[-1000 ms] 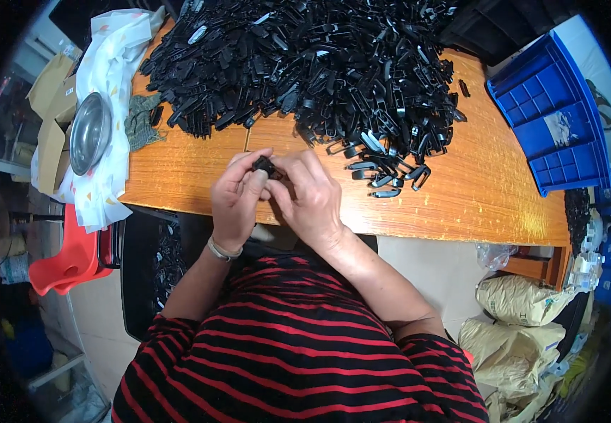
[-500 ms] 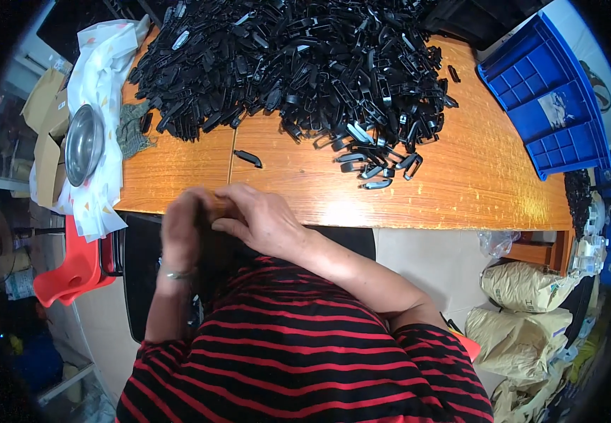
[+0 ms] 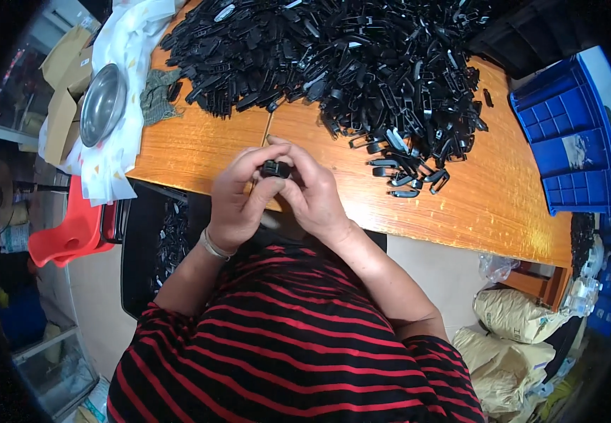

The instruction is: Inspecting and sorting small black plastic components at a workbench.

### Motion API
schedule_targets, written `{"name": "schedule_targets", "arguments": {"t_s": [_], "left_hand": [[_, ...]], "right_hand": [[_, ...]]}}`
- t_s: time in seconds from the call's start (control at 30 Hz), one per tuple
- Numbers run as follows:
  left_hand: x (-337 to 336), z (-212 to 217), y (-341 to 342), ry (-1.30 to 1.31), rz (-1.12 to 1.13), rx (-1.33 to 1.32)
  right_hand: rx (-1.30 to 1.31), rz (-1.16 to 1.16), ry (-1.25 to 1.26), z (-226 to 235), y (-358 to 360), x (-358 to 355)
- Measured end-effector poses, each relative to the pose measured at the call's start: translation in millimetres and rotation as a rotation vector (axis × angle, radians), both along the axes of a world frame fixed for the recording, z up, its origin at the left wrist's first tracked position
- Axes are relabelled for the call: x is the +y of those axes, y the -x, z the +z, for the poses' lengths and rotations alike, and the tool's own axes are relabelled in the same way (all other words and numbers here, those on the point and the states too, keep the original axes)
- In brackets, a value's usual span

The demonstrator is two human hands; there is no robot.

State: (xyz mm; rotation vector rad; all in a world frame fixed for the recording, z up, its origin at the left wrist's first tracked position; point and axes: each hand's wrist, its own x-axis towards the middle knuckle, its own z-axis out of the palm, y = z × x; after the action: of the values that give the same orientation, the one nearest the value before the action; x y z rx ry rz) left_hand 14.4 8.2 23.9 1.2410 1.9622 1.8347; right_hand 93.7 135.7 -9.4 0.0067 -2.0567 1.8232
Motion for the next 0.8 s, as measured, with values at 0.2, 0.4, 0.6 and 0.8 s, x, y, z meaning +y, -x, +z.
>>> {"name": "schedule_targets", "arguments": {"t_s": [0.2,0.4,0.6,0.8], "left_hand": [[9,2,6,0.02,-0.029,0.276],[1,6,-4,-0.069,-0.027,0.325],[-47,0,6,0.091,0.004,0.018],[-162,40,42,1.055,0.321,0.406]], "right_hand": [[0.121,-0.03,0.08,-8,-3,6],[0.239,-0.049,-0.015,-10,-4,-4],[-0.02,0.183,-0.26,4,-1,-4],[-0.093,-0.498,-0.8,15,7,48]]}}
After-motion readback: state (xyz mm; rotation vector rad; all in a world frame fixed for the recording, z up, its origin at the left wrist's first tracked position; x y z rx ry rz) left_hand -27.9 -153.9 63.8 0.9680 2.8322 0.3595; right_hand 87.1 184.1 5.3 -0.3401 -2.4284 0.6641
